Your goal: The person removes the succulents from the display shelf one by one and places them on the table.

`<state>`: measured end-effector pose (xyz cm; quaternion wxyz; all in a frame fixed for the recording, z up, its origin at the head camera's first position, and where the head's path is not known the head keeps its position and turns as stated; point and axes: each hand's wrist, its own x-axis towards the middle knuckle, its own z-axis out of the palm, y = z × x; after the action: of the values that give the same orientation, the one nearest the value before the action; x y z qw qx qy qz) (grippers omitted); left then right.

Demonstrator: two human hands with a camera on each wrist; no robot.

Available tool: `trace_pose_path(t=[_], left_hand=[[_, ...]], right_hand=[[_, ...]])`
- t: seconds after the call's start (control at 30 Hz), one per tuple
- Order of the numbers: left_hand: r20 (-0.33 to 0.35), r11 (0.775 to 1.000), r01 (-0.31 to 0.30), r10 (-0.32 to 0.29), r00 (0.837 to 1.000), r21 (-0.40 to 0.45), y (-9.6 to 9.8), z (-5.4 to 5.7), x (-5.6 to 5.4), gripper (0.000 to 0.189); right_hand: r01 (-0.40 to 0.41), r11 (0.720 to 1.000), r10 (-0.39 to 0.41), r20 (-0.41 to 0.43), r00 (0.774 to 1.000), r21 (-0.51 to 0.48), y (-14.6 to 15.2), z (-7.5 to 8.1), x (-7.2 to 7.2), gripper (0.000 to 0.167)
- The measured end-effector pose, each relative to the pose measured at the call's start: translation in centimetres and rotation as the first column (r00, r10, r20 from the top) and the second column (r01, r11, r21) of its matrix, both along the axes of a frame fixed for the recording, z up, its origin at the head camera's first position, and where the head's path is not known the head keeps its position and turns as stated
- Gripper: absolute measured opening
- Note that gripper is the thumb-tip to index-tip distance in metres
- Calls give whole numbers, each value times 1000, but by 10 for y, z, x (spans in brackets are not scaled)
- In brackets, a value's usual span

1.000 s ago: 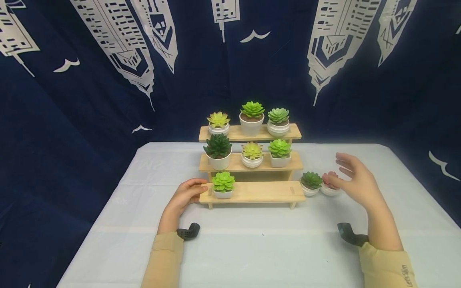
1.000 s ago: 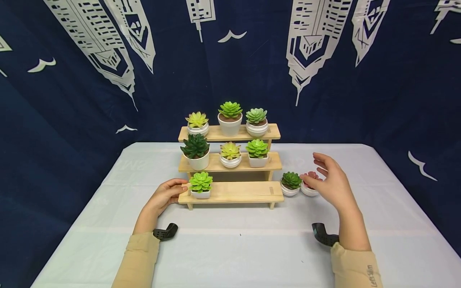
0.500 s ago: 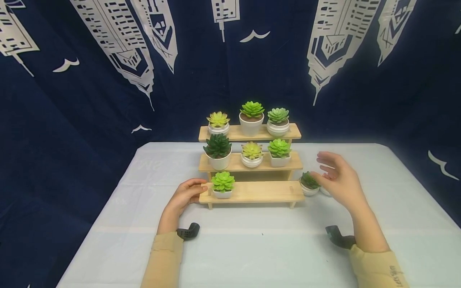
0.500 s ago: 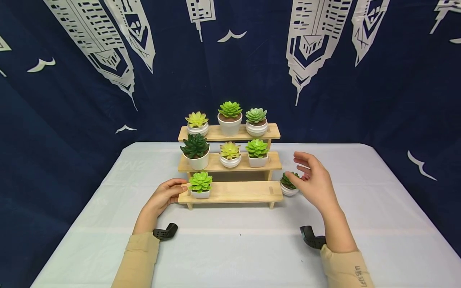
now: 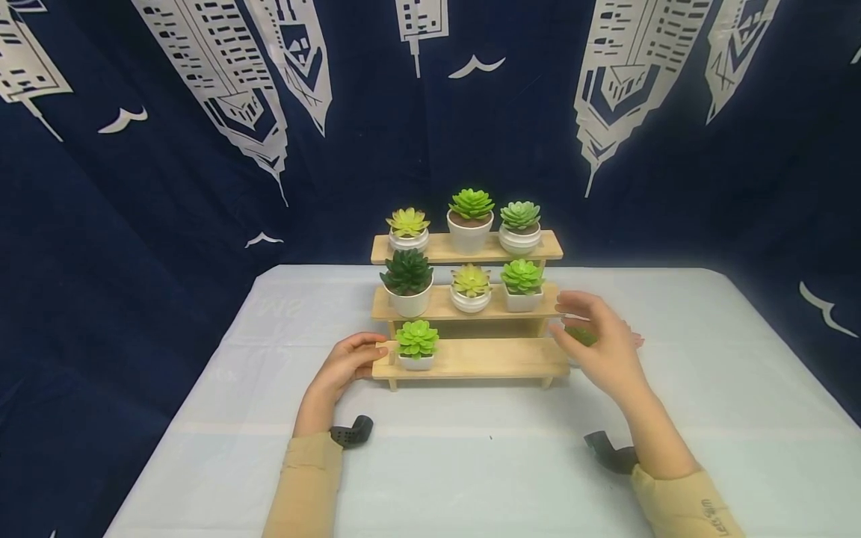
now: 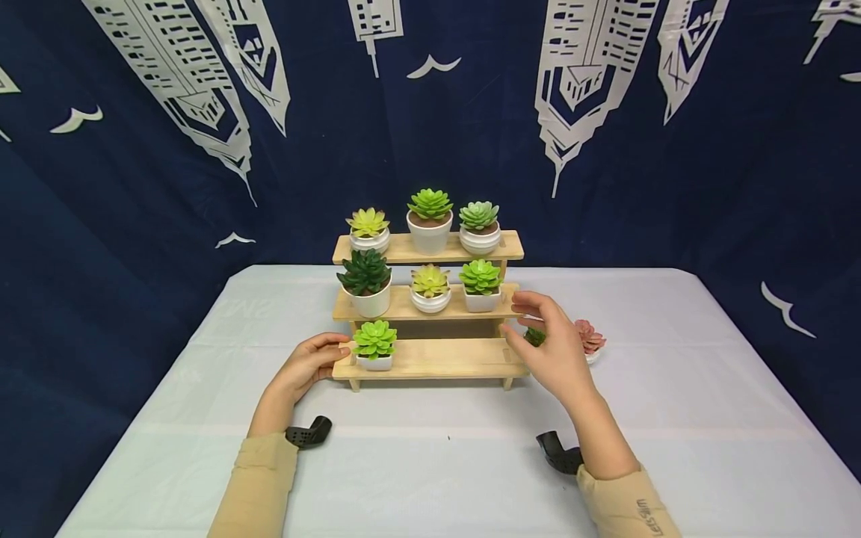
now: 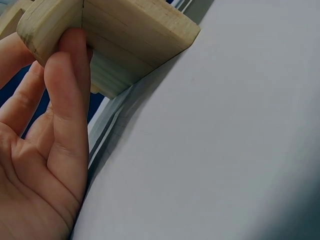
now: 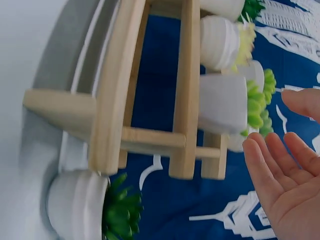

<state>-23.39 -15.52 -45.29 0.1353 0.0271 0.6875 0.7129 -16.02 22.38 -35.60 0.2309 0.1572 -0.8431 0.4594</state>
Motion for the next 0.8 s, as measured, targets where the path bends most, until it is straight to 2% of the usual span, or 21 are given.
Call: trace_pose_path(t=[0.2,0.53,0.8], left_hand=[[-20,1000,16,-16,1000,-17,0,1,1,37],[-11,1000,12,-12,1000,-23,-1,0,0,38],[-9,1000,12,-12,1000,-21,-1,0,-1,37]], right_hand=[[-34,999,34,23,999,20,-14,-8,-1,44],[-81,995,76,79,994,66,-36,-18,0,44],[-140,988,132,106,986,69,-52,-30,1,57]])
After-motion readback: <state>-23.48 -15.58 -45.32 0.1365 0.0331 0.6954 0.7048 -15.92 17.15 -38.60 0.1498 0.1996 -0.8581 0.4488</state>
